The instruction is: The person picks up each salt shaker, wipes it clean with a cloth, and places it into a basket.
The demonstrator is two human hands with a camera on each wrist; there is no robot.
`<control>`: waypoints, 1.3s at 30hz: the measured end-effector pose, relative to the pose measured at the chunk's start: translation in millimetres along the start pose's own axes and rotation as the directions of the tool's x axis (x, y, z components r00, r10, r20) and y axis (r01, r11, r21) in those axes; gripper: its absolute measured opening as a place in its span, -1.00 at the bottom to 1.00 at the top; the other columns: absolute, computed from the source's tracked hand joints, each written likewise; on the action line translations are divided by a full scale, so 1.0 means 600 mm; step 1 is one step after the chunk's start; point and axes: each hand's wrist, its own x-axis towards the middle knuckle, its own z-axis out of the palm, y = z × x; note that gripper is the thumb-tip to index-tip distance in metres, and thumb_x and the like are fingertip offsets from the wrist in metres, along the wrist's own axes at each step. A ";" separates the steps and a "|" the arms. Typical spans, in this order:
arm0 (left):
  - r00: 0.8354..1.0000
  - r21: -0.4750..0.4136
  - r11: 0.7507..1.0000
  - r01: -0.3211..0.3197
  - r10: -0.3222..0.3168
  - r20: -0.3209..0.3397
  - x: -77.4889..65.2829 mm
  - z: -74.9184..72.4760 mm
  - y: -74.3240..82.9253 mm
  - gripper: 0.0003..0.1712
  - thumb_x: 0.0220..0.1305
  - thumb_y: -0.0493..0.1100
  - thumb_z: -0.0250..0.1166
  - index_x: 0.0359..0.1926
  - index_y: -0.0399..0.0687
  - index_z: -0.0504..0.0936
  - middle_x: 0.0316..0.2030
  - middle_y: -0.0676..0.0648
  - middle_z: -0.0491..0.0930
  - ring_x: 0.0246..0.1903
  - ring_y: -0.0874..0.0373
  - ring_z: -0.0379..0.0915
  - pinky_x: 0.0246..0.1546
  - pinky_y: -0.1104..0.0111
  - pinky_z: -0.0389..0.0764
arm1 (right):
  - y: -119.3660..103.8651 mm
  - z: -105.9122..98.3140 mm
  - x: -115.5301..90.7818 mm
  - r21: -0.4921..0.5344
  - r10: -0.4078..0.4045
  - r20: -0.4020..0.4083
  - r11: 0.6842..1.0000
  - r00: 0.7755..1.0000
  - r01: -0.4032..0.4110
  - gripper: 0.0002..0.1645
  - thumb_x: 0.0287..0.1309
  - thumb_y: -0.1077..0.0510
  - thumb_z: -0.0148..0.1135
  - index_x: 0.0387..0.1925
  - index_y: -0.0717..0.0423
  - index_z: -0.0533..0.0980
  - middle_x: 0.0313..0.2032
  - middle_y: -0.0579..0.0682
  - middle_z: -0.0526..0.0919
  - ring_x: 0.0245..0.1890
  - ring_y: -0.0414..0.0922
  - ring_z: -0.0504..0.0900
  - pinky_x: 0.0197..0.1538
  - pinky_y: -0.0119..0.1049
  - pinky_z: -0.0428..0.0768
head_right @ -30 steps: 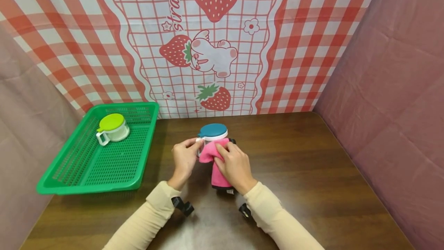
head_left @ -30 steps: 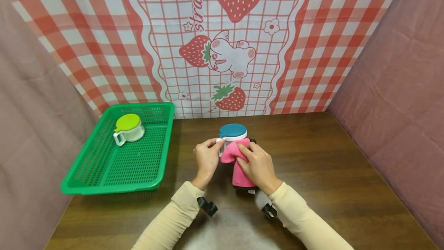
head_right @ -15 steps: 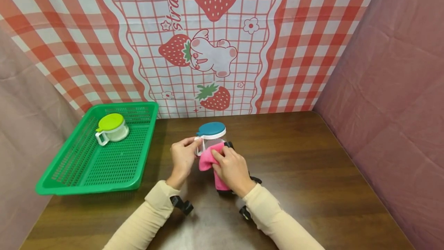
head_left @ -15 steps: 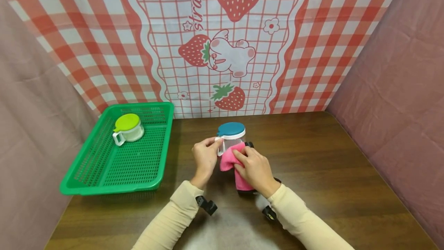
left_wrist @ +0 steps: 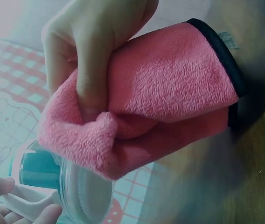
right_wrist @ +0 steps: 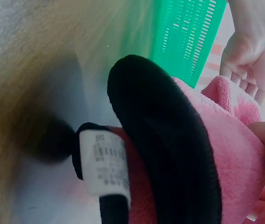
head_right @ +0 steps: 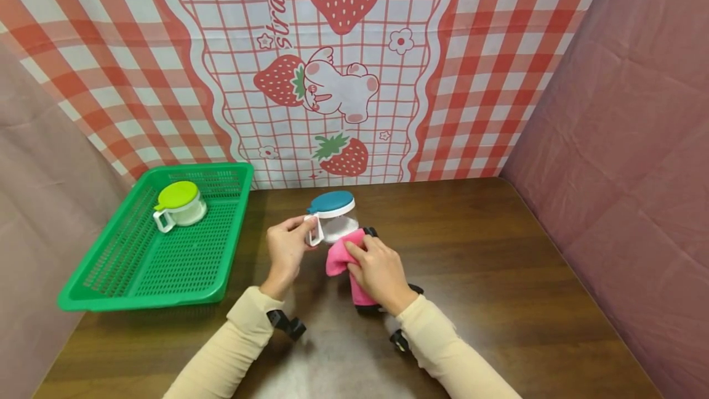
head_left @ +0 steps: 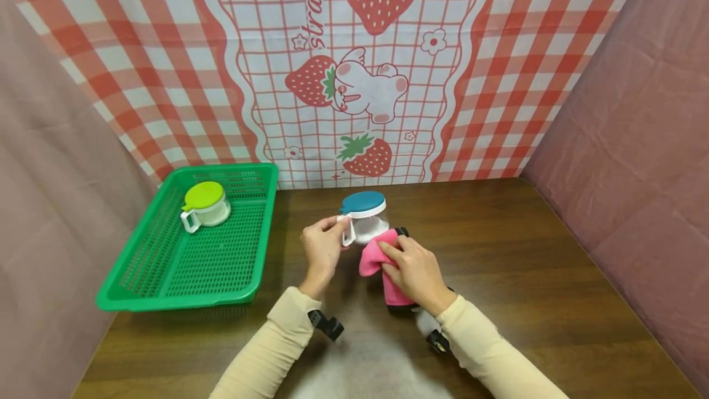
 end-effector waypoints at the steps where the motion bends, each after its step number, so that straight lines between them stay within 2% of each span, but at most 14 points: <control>1: 1.000 -0.002 1.000 -0.001 0.001 -0.004 0.000 -0.001 0.001 -0.73 -0.09 -0.15 0.40 -0.36 -0.26 0.69 -0.46 -0.25 0.66 -0.63 0.20 0.53 -0.67 0.21 0.59 | 0.001 0.000 0.000 0.009 0.006 -0.005 1.000 1.000 -0.006 -0.58 -0.26 0.07 0.44 -0.20 -0.02 0.63 -0.52 -0.06 0.45 -0.52 -0.14 0.41 -0.53 -0.28 0.45; 7: 1.000 -0.016 1.000 0.015 -0.016 -0.016 0.000 -0.003 0.003 -0.73 -0.08 -0.13 0.41 -0.35 -0.23 0.69 -0.45 -0.22 0.66 -0.60 0.17 0.54 -0.60 0.14 0.61 | 0.006 0.000 -0.001 0.122 0.104 -0.057 0.988 0.993 -0.096 -0.65 -0.25 0.12 0.42 -0.27 0.06 0.63 -0.54 -0.09 0.49 -0.60 -0.20 0.41 -0.51 -0.34 0.43; 11: 0.999 -0.027 1.000 0.014 -0.015 -0.030 -0.001 -0.002 0.002 -0.73 -0.08 -0.13 0.41 -0.35 -0.22 0.70 -0.45 -0.22 0.66 -0.56 0.05 0.58 -0.56 0.08 0.61 | 0.003 -0.001 0.006 0.235 0.186 -0.104 0.959 0.977 -0.157 -0.68 -0.20 0.16 0.40 -0.28 0.13 0.63 -0.54 -0.07 0.54 -0.62 -0.23 0.41 -0.52 -0.40 0.41; 14: 0.999 -0.037 0.999 0.005 -0.006 -0.039 -0.001 -0.001 0.000 -0.73 -0.08 -0.12 0.41 -0.35 -0.21 0.70 -0.44 -0.23 0.66 -0.55 0.03 0.59 -0.55 0.07 0.60 | -0.001 -0.002 0.013 0.282 0.232 -0.149 0.942 0.961 -0.183 -0.67 -0.19 0.15 0.41 -0.27 0.15 0.63 -0.53 -0.04 0.56 -0.59 -0.22 0.45 -0.50 -0.38 0.43; 17: 0.999 -0.045 0.999 -0.001 0.000 -0.036 -0.003 0.001 -0.003 -0.73 -0.08 -0.11 0.41 -0.35 -0.21 0.70 -0.44 -0.23 0.66 -0.57 0.09 0.57 -0.55 0.08 0.61 | -0.005 -0.002 0.019 0.293 0.267 -0.180 0.933 0.947 -0.208 -0.67 -0.19 0.14 0.42 -0.27 0.15 0.63 -0.55 -0.04 0.56 -0.58 -0.22 0.46 -0.50 -0.37 0.42; 21: 0.999 -0.044 0.999 -0.018 0.017 -0.033 -0.007 0.004 -0.005 -0.73 -0.07 -0.11 0.41 -0.36 -0.21 0.69 -0.43 -0.23 0.66 -0.58 0.13 0.56 -0.59 0.13 0.61 | -0.012 -0.001 0.023 0.302 0.313 -0.174 0.919 0.933 -0.252 -0.69 -0.17 0.13 0.41 -0.28 0.13 0.64 -0.57 -0.04 0.56 -0.59 -0.22 0.44 -0.52 -0.38 0.40; 29: 0.989 0.067 0.989 -0.132 0.135 -0.057 -0.023 0.015 -0.011 -0.78 -0.08 -0.11 0.40 -0.41 -0.17 0.71 -0.52 -0.19 0.68 -0.59 0.06 0.58 -0.66 0.23 0.59 | -0.017 0.010 0.026 0.310 0.394 -0.181 0.893 0.901 -0.328 -0.67 -0.15 0.12 0.40 -0.23 0.08 0.63 -0.64 -0.02 0.50 -0.66 -0.23 0.33 -0.59 -0.41 0.31; 33: 0.989 0.060 0.989 -0.138 0.141 -0.051 -0.024 0.017 -0.010 -0.79 -0.07 -0.15 0.39 -0.39 -0.19 0.71 -0.51 -0.20 0.68 -0.59 0.09 0.58 -0.67 0.26 0.59 | -0.015 0.011 0.028 0.338 0.424 -0.195 0.876 0.884 -0.345 -0.68 -0.15 0.13 0.40 -0.26 0.11 0.64 -0.61 0.01 0.55 -0.64 -0.21 0.39 -0.58 -0.41 0.35; 39: 0.986 0.069 0.985 -0.156 0.160 -0.055 -0.024 0.019 -0.010 -0.82 -0.10 -0.21 0.39 -0.40 -0.22 0.70 -0.50 -0.20 0.68 -0.60 0.19 0.56 -0.69 0.32 0.58 | -0.012 0.008 0.032 0.406 0.479 -0.181 0.832 0.859 -0.379 -0.68 -0.14 0.14 0.39 -0.23 0.09 0.64 -0.56 0.02 0.63 -0.60 -0.21 0.46 -0.55 -0.41 0.38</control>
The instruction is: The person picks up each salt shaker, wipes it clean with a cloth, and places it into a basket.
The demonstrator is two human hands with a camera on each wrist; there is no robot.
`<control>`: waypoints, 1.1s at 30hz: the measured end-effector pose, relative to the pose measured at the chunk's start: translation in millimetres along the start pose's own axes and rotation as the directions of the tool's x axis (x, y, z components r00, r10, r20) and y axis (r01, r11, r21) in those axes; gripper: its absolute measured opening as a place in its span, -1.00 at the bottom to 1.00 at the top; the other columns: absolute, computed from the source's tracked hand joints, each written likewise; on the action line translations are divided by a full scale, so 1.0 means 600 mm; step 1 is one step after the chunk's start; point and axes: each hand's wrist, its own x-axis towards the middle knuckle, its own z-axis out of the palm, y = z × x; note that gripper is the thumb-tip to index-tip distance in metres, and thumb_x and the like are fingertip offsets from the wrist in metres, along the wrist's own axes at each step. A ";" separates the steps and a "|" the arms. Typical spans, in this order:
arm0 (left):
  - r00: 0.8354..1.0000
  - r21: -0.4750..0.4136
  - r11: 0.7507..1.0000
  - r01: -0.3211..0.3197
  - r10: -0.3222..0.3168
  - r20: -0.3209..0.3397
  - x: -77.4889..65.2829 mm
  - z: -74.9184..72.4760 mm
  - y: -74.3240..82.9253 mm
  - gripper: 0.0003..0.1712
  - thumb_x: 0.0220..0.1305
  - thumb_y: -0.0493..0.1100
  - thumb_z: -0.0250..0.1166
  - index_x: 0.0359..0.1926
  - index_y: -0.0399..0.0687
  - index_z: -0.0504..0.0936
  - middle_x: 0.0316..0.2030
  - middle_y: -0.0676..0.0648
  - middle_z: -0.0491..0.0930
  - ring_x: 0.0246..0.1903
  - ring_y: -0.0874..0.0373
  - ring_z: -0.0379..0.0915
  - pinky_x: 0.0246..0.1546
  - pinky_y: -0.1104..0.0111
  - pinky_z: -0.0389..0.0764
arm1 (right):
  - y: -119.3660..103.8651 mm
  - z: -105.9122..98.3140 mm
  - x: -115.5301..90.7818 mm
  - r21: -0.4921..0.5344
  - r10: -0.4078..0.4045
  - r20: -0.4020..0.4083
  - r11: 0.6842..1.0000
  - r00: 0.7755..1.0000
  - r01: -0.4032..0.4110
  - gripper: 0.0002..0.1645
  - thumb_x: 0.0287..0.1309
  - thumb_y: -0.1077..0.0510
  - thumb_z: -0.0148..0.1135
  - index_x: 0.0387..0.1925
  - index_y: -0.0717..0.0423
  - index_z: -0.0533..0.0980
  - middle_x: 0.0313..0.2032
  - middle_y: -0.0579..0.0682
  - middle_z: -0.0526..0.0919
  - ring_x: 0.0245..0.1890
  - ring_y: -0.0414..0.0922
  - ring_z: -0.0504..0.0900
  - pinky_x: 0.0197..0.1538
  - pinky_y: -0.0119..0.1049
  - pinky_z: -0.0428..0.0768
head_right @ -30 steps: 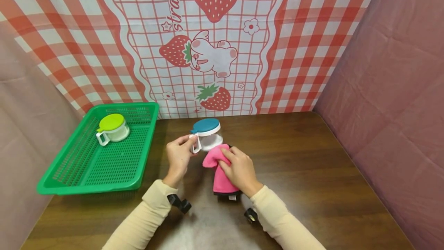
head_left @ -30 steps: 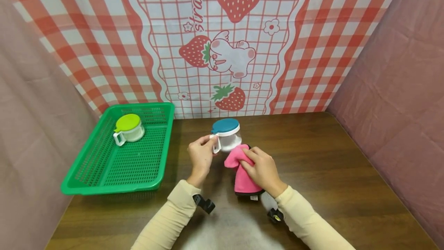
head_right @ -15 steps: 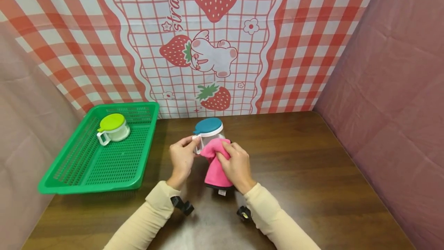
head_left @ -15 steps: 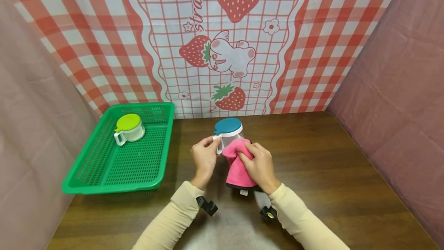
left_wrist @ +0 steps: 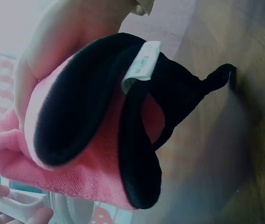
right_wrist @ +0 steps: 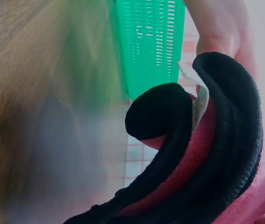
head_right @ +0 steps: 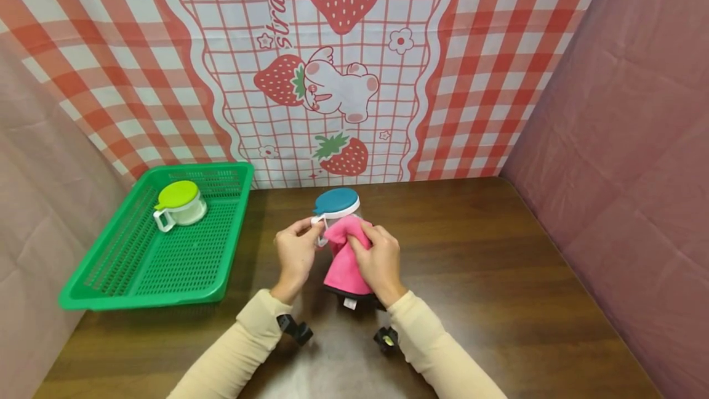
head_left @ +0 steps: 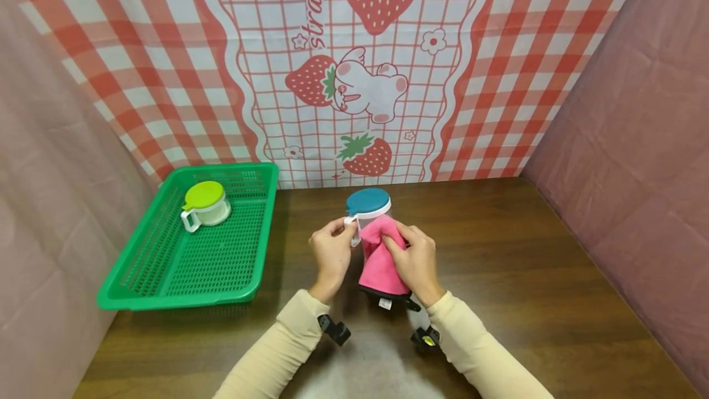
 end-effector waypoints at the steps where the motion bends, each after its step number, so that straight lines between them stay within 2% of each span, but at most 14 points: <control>1: 1.000 -0.001 1.000 -0.002 0.002 0.000 0.000 0.000 0.000 -0.82 -0.10 -0.22 0.39 -0.40 -0.22 0.70 -0.50 -0.21 0.68 -0.60 0.19 0.56 -0.69 0.32 0.58 | 0.001 -0.001 0.000 0.008 0.005 0.000 1.000 1.000 -0.005 -0.68 -0.14 0.15 0.39 -0.23 0.09 0.64 -0.55 0.02 0.63 -0.59 -0.20 0.47 -0.54 -0.42 0.39; 6: 1.000 -0.026 1.000 0.002 -0.001 0.027 -0.001 -0.005 -0.003 -0.81 -0.08 -0.23 0.39 -0.37 -0.23 0.70 -0.48 -0.24 0.67 -0.59 0.15 0.55 -0.70 0.32 0.58 | 0.004 -0.006 0.003 0.033 0.047 0.013 0.998 0.999 -0.047 -0.70 -0.13 0.15 0.39 -0.25 0.10 0.64 -0.55 0.03 0.64 -0.58 -0.19 0.48 -0.52 -0.41 0.42; 12: 0.998 -0.025 1.000 0.006 -0.004 0.070 -0.001 -0.010 -0.005 -0.80 -0.06 -0.23 0.38 -0.35 -0.23 0.69 -0.46 -0.26 0.67 -0.56 0.04 0.58 -0.71 0.35 0.57 | 0.009 -0.014 0.008 0.061 0.146 0.040 0.987 0.989 -0.148 -0.71 -0.11 0.13 0.37 -0.24 0.06 0.64 -0.53 0.04 0.66 -0.56 -0.18 0.50 -0.49 -0.43 0.44; 16: 0.994 -0.058 0.998 0.035 -0.028 0.109 0.000 -0.013 -0.009 -0.78 -0.06 -0.26 0.38 -0.33 -0.27 0.68 -0.43 -0.29 0.67 -0.51 -0.08 0.59 -0.63 0.16 0.60 | 0.015 -0.018 0.011 0.089 0.202 0.059 0.974 0.978 -0.207 -0.70 -0.10 0.13 0.37 -0.23 0.08 0.64 -0.43 0.07 0.70 -0.47 -0.15 0.58 -0.43 -0.49 0.49; 19: 0.988 -0.087 0.994 0.061 -0.047 0.150 0.003 -0.017 -0.012 -0.77 -0.06 -0.27 0.38 -0.31 -0.30 0.68 -0.41 -0.31 0.66 -0.50 -0.08 0.59 -0.57 0.04 0.59 | 0.017 -0.023 0.015 0.106 0.246 0.084 0.961 0.966 -0.254 -0.68 -0.09 0.13 0.36 -0.21 0.10 0.63 -0.31 0.10 0.71 -0.36 -0.13 0.63 -0.35 -0.52 0.52; 24: 0.967 -0.126 0.986 0.108 -0.076 0.241 0.010 -0.028 -0.012 -0.75 -0.04 -0.29 0.37 -0.29 -0.34 0.66 -0.36 -0.36 0.64 -0.51 0.01 0.56 -0.53 0.05 0.60 | 0.022 -0.034 0.021 0.111 0.346 0.169 0.924 0.923 -0.367 -0.64 -0.06 0.06 0.34 -0.16 0.07 0.62 -0.24 0.09 0.69 -0.34 -0.17 0.60 -0.34 -0.55 0.52; 28: 0.955 -0.126 0.986 0.106 -0.066 0.291 0.006 -0.042 0.008 -0.76 -0.02 -0.34 0.33 -0.26 -0.40 0.64 -0.34 -0.39 0.62 -0.52 0.04 0.55 -0.51 0.10 0.62 | 0.025 -0.042 0.027 0.118 0.415 0.258 0.882 0.872 -0.455 -0.63 -0.03 0.02 0.31 -0.14 0.05 0.61 -0.23 0.10 0.68 -0.39 -0.24 0.54 -0.37 -0.52 0.52; 33: 0.943 -0.139 0.985 0.103 -0.052 0.330 0.003 -0.052 0.020 -0.76 0.00 -0.38 0.30 -0.26 -0.46 0.62 -0.35 -0.41 0.61 -0.49 -0.06 0.57 -0.48 0.05 0.60 | 0.028 -0.049 0.034 0.167 0.475 0.351 0.816 0.807 -0.553 -0.67 0.02 0.05 0.27 -0.16 0.09 0.61 -0.27 0.13 0.65 -0.46 -0.29 0.48 -0.42 -0.47 0.50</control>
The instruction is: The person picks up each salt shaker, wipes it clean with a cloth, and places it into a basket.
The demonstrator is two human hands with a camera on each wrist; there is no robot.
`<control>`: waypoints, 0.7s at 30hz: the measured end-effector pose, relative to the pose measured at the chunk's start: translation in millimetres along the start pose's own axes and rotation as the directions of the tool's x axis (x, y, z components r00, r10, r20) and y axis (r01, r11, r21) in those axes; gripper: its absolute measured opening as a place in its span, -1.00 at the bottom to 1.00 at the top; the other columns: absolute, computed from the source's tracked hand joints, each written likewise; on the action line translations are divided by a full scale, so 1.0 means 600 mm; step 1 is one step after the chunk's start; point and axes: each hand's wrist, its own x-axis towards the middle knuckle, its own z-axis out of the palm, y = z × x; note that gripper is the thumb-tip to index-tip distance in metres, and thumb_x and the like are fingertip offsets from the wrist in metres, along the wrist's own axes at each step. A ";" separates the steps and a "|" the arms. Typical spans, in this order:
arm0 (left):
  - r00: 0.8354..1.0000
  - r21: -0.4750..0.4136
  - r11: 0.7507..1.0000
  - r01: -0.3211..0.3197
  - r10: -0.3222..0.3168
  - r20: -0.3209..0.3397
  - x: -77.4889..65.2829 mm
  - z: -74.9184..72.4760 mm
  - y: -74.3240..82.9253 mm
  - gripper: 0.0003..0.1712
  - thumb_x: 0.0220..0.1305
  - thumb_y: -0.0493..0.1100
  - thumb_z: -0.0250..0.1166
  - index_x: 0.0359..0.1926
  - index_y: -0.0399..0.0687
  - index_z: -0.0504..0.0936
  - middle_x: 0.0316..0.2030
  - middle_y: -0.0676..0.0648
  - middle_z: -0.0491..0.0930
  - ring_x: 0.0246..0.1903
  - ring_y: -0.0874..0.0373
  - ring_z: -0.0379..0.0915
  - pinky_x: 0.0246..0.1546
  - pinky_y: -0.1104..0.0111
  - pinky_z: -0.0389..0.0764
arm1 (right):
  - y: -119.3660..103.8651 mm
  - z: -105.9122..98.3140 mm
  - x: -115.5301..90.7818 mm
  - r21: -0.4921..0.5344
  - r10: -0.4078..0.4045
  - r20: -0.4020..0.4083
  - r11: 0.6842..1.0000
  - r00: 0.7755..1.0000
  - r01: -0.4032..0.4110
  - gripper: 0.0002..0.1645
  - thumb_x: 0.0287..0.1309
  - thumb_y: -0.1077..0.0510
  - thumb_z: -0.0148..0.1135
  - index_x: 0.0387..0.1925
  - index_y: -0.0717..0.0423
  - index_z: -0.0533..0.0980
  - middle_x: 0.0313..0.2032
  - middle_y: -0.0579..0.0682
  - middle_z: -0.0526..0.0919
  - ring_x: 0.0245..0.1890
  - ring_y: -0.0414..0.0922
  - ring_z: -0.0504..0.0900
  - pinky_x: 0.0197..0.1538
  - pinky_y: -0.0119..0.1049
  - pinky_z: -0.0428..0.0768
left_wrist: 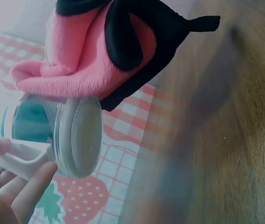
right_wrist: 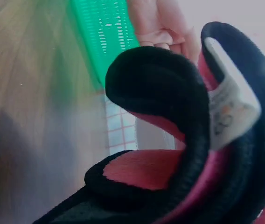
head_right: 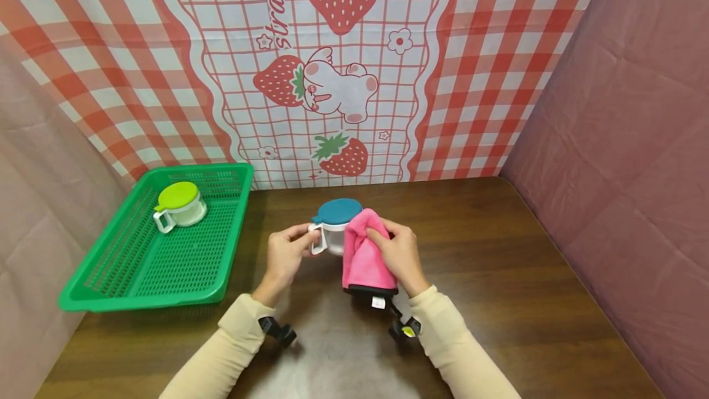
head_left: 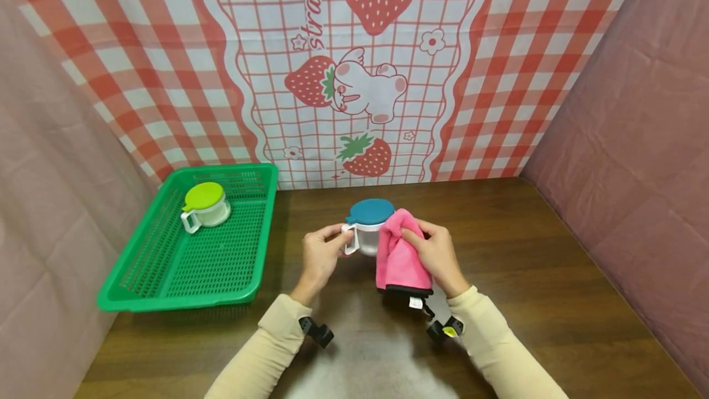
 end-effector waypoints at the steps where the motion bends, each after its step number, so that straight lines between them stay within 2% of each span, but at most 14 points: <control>1: 1.000 -0.008 1.000 0.001 -0.001 0.009 0.000 -0.001 0.000 -0.76 0.00 -0.39 0.30 -0.26 -0.47 0.62 -0.36 -0.42 0.61 -0.48 -0.09 0.57 -0.47 0.02 0.59 | 0.000 -0.002 0.001 0.010 0.013 0.007 1.000 1.000 -0.013 -0.68 0.02 0.06 0.27 -0.16 0.10 0.61 -0.28 0.13 0.65 -0.47 -0.29 0.47 -0.42 -0.47 0.50; 6: 0.999 -0.017 1.000 0.009 -0.008 0.052 0.003 -0.007 -0.001 -0.76 0.00 -0.39 0.30 -0.26 -0.49 0.61 -0.38 -0.40 0.61 -0.50 -0.05 0.57 -0.48 0.01 0.59 | -0.001 -0.012 0.003 0.016 0.073 0.064 0.997 0.995 -0.075 -0.64 0.05 0.01 0.24 -0.12 0.08 0.58 -0.36 0.04 0.61 -0.52 -0.25 0.46 -0.46 -0.43 0.50; 12: 0.995 0.000 1.000 0.010 -0.010 0.095 0.005 -0.017 -0.005 -0.76 0.00 -0.38 0.31 -0.27 -0.48 0.61 -0.39 -0.35 0.62 -0.54 0.17 0.54 -0.48 0.09 0.62 | 0.002 -0.028 0.008 -0.039 0.068 0.201 0.997 0.977 -0.061 -0.59 0.08 0.00 0.21 -0.08 0.15 0.54 -0.42 0.00 0.55 -0.54 -0.24 0.42 -0.48 -0.41 0.47; 16: 0.991 0.004 1.000 0.000 -0.001 0.132 0.006 -0.022 -0.007 -0.75 0.00 -0.38 0.31 -0.25 -0.48 0.61 -0.35 -0.41 0.61 -0.54 0.23 0.53 -0.50 0.16 0.63 | 0.006 -0.036 0.011 -0.048 0.071 0.274 0.997 0.959 -0.061 -0.56 0.12 0.03 0.18 0.00 0.17 0.50 -0.38 0.04 0.55 -0.52 -0.24 0.43 -0.47 -0.42 0.48; 21: 0.986 0.028 0.999 -0.026 0.021 0.167 0.006 -0.027 -0.003 -0.74 0.01 -0.39 0.30 -0.23 -0.49 0.60 -0.30 -0.46 0.58 -0.56 0.28 0.52 -0.52 0.28 0.63 | 0.011 -0.043 0.014 -0.040 0.087 0.304 0.996 0.949 -0.078 -0.56 0.14 0.05 0.15 0.02 0.20 0.48 -0.32 0.05 0.57 -0.48 -0.26 0.46 -0.43 -0.42 0.50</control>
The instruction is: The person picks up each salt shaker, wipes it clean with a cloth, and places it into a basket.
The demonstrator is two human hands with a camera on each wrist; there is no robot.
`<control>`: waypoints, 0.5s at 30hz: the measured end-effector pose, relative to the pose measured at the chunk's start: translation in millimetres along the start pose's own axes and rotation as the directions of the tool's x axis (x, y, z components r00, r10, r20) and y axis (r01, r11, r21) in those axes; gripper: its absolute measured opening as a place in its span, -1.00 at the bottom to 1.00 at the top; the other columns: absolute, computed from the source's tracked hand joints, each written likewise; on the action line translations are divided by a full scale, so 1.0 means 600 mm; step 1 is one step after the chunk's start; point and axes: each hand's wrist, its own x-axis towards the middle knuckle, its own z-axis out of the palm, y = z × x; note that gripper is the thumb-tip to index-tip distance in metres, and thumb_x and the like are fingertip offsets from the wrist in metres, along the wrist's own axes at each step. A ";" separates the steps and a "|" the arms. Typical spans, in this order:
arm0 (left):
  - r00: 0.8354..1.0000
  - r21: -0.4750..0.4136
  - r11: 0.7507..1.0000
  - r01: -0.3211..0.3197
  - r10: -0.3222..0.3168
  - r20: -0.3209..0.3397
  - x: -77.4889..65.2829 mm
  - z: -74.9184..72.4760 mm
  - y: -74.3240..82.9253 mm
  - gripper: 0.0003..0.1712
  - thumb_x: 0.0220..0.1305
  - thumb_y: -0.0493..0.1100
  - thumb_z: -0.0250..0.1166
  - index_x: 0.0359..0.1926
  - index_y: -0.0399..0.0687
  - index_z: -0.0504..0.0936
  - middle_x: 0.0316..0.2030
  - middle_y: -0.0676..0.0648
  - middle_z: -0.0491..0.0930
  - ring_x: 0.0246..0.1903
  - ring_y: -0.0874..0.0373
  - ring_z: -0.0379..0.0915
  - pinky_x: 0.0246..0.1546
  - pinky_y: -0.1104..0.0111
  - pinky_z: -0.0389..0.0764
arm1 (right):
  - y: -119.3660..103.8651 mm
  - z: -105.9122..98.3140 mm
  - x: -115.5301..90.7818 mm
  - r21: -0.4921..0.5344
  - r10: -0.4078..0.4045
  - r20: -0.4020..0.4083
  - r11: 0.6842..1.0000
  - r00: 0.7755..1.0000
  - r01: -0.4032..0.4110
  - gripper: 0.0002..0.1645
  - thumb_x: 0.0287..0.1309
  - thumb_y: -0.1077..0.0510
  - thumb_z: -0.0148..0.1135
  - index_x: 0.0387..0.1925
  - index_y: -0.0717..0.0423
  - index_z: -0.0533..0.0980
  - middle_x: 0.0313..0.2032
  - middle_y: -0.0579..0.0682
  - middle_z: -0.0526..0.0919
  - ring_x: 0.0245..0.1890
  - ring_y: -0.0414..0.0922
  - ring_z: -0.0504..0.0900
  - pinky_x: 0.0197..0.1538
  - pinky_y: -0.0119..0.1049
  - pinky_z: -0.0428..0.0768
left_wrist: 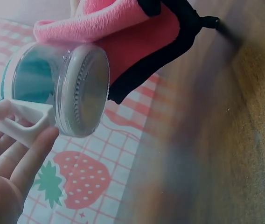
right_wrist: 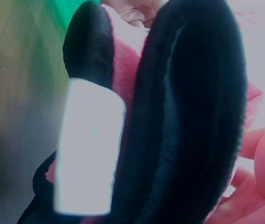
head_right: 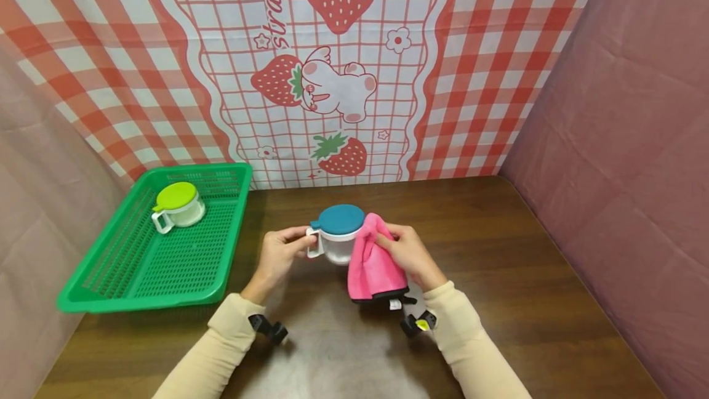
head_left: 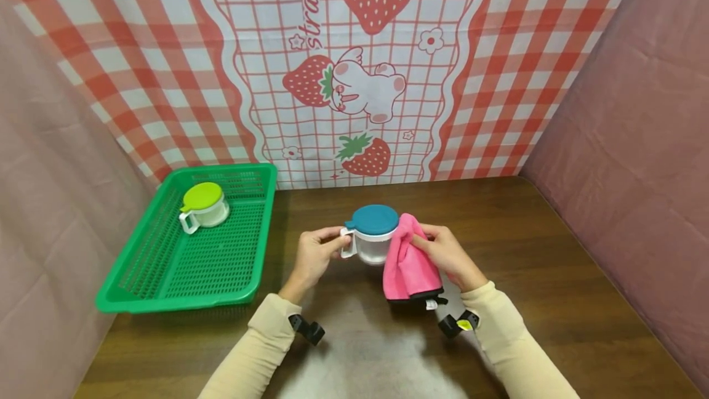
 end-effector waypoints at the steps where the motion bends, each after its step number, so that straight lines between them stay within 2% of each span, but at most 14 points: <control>1: 1.000 0.008 1.000 -0.002 0.002 0.003 0.000 -0.001 0.001 -0.74 0.01 -0.39 0.30 -0.23 -0.49 0.60 -0.30 -0.46 0.58 -0.56 0.28 0.52 -0.53 0.30 0.62 | 0.001 -0.002 0.000 0.004 0.002 0.008 1.000 1.000 -0.002 -0.55 0.14 0.06 0.14 0.02 0.22 0.47 -0.31 0.04 0.57 -0.48 -0.26 0.46 -0.42 -0.42 0.50; 6: 1.000 0.041 0.999 -0.004 0.004 0.008 0.001 0.003 0.010 -0.74 0.02 -0.36 0.30 -0.22 -0.45 0.61 -0.31 -0.41 0.61 -0.52 0.17 0.54 -0.51 0.29 0.63 | 0.004 -0.005 0.001 0.080 0.019 0.013 0.997 1.000 -0.020 -0.58 0.17 0.14 0.10 0.04 0.27 0.45 -0.34 -0.04 0.57 -0.48 -0.28 0.48 -0.41 -0.43 0.51; 10: 1.000 0.045 0.999 0.027 -0.028 0.014 0.009 0.004 -0.002 -0.73 0.03 -0.32 0.31 -0.21 -0.41 0.62 -0.29 -0.38 0.62 -0.47 0.05 0.55 -0.49 0.24 0.64 | 0.008 -0.003 0.000 0.133 0.030 0.000 0.991 1.000 -0.030 -0.64 0.18 0.19 0.07 -0.01 0.30 0.46 -0.40 -0.11 0.54 -0.50 -0.28 0.47 -0.43 -0.45 0.50; 15: 0.998 0.031 0.998 0.055 -0.056 0.011 0.017 0.005 -0.021 -0.71 0.01 -0.29 0.33 -0.20 -0.37 0.63 -0.29 -0.36 0.63 -0.48 0.11 0.56 -0.48 0.21 0.64 | 0.012 0.001 -0.001 0.163 0.037 -0.017 0.986 0.999 -0.034 -0.67 0.17 0.20 0.08 -0.08 0.35 0.47 -0.43 -0.15 0.53 -0.49 -0.29 0.47 -0.42 -0.46 0.50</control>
